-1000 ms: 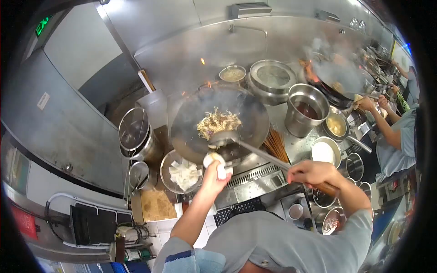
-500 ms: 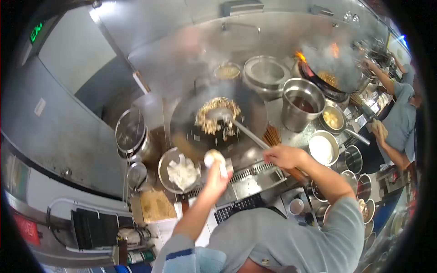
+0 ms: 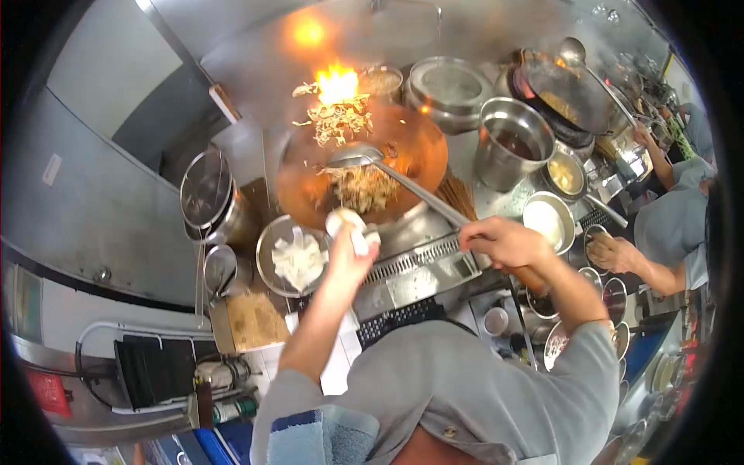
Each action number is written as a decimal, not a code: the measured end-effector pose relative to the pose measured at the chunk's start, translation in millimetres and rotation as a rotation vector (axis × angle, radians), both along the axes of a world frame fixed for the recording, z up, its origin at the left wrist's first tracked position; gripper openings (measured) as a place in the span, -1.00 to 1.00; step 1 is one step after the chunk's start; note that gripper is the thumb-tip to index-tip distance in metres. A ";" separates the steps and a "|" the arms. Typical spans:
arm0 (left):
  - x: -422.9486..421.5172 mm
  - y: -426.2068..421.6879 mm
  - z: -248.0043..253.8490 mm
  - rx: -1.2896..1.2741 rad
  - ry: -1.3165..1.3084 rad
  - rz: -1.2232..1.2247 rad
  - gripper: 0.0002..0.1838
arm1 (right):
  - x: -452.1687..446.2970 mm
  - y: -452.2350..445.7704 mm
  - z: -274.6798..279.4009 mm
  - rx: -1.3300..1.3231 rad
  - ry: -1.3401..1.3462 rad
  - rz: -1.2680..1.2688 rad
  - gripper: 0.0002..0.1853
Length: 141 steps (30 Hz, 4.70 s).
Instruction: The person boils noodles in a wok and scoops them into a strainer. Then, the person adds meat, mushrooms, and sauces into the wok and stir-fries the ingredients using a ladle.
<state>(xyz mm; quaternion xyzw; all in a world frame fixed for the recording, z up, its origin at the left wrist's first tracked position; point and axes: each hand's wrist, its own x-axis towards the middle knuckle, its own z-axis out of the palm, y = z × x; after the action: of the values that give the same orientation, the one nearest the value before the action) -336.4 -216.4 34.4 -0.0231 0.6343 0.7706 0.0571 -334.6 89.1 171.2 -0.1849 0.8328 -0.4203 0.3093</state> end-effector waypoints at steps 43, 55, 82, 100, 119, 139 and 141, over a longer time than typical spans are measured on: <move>-24.1 18.9 -65.6 0.528 -0.432 0.159 -0.71 | -47.9 -32.9 -92.0 0.021 0.467 0.145 -0.79; 27.1 18.4 -4.1 0.510 -0.509 0.172 -0.76 | 18.1 49.8 9.9 0.019 -0.229 0.159 -0.85; -10.4 23.4 -10.4 0.568 -0.463 0.369 -0.77 | 13.8 61.1 9.4 0.068 -0.176 0.121 -0.83; -30.9 -18.0 -30.4 0.644 -0.393 0.273 -0.79 | 63.2 -36.8 -172.2 -0.500 -0.136 -0.490 -0.87; 114.6 -23.7 -31.6 0.493 -0.334 0.035 -0.60 | -33.5 -38.7 -101.5 -0.064 -0.067 -0.046 -0.85; 14.0 29.1 -41.4 0.654 -0.508 0.302 -0.72 | -21.4 -44.0 -80.0 -0.071 0.393 0.056 -0.82; 48.3 31.5 -3.6 0.648 -0.509 0.247 -0.71 | 3.1 6.8 -8.3 -0.024 -0.083 0.050 -0.84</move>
<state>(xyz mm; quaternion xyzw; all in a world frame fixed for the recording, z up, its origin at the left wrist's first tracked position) -288.1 -185.0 30.7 -0.2692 0.3176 0.9007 0.1237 -331.5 95.8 162.9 -0.1918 0.8091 -0.4296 0.3520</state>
